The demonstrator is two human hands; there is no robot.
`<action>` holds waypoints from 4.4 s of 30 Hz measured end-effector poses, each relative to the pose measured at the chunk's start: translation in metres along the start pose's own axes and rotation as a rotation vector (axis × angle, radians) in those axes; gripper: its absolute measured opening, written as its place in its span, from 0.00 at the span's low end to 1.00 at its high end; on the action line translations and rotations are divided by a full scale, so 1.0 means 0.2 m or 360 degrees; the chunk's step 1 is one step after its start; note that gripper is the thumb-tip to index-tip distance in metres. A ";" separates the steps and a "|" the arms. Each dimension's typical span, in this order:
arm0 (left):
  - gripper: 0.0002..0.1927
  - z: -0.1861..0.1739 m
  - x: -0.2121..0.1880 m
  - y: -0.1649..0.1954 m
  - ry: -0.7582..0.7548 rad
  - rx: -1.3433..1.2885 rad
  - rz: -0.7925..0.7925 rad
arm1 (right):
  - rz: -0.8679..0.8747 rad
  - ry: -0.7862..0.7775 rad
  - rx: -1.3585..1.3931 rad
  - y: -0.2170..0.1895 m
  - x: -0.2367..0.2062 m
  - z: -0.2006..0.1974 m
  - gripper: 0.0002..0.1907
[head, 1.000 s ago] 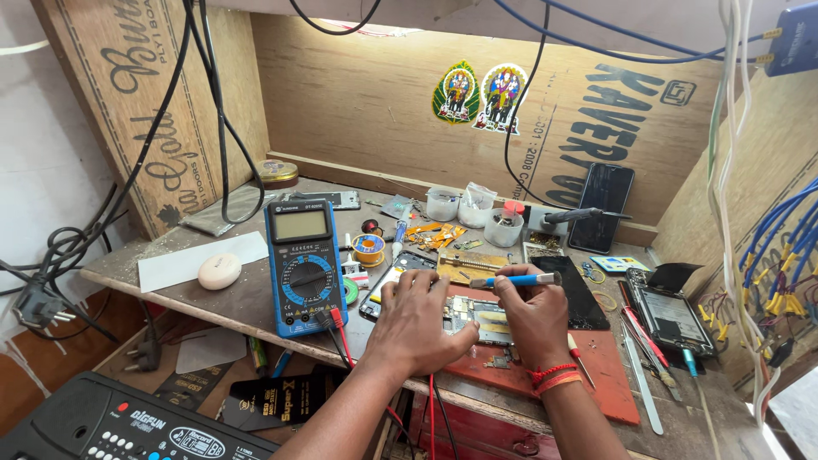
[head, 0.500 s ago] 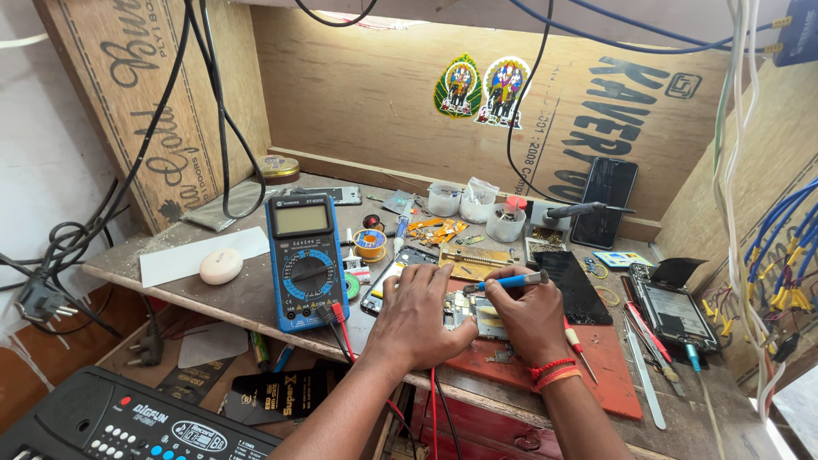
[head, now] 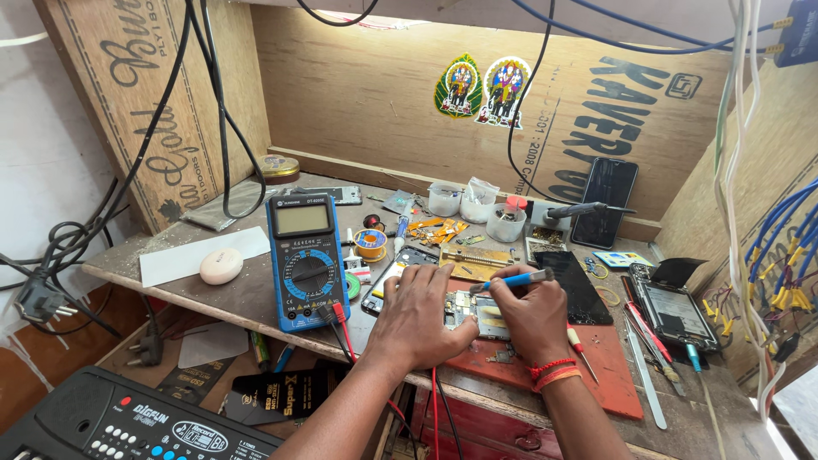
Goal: The person probes a disassembled phone motherboard with multimeter test leads, checking points on the board. They then set the probes aside and use a soldering iron to work on the board, holding it steady with the other hand while touching components on it.
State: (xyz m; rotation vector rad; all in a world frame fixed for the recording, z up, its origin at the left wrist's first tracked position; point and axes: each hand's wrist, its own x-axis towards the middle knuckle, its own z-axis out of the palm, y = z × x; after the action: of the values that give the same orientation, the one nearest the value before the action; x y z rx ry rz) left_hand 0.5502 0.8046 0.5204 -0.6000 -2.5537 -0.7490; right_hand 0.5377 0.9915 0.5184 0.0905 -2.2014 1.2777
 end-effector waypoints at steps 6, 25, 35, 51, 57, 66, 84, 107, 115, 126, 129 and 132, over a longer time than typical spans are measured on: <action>0.45 -0.01 0.00 0.01 0.0004 -0.0009 0.0008 | -0.0004 0.0011 -0.0088 -0.01 0.00 0.00 0.10; 0.30 0.00 -0.01 0.01 -0.0260 0.0051 0.0004 | 0.0031 0.0234 0.0083 0.02 0.01 -0.01 0.10; 0.26 -0.02 -0.01 0.02 -0.0093 0.0052 0.0096 | 0.0029 0.0232 0.0094 0.02 0.01 -0.01 0.10; 0.24 0.07 0.03 -0.06 0.0219 -0.0142 -0.0064 | -0.0031 0.0002 0.0247 0.04 0.01 -0.01 0.09; 0.12 0.08 0.03 -0.06 0.0191 -0.0106 -0.0100 | 0.0020 -0.0031 0.0452 0.10 0.03 0.01 0.12; 0.10 0.07 0.03 -0.06 0.0198 -0.0134 -0.0099 | 0.0011 -0.0213 0.0210 0.05 0.01 0.02 0.10; 0.10 0.07 0.02 -0.07 0.0198 -0.0126 -0.0098 | 0.0008 -0.0242 0.0183 0.03 0.00 0.03 0.11; 0.10 0.06 0.02 -0.08 0.0205 -0.0127 -0.0111 | 0.0041 -0.0199 0.0201 0.03 0.00 0.05 0.11; 0.11 0.05 0.02 -0.08 0.0180 -0.0144 -0.0131 | 0.0066 -0.0215 0.0284 0.03 0.00 0.05 0.11; 0.11 0.05 0.02 -0.06 0.0185 -0.0138 -0.0130 | 0.0087 -0.0038 0.0303 0.03 0.00 0.02 0.17; 0.11 0.05 0.01 -0.06 0.0188 -0.0143 -0.0128 | 0.0086 -0.0073 0.0291 0.04 0.00 0.02 0.17; 0.11 0.05 0.01 -0.06 0.0183 -0.0159 -0.0144 | -0.0026 -0.0120 0.0221 0.04 0.01 0.02 0.15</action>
State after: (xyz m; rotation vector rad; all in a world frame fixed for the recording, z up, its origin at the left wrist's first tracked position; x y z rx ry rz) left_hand 0.5400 0.8016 0.5096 -0.4605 -2.4624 -0.9194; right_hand 0.5325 0.9935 0.5111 0.2133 -2.1675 1.4387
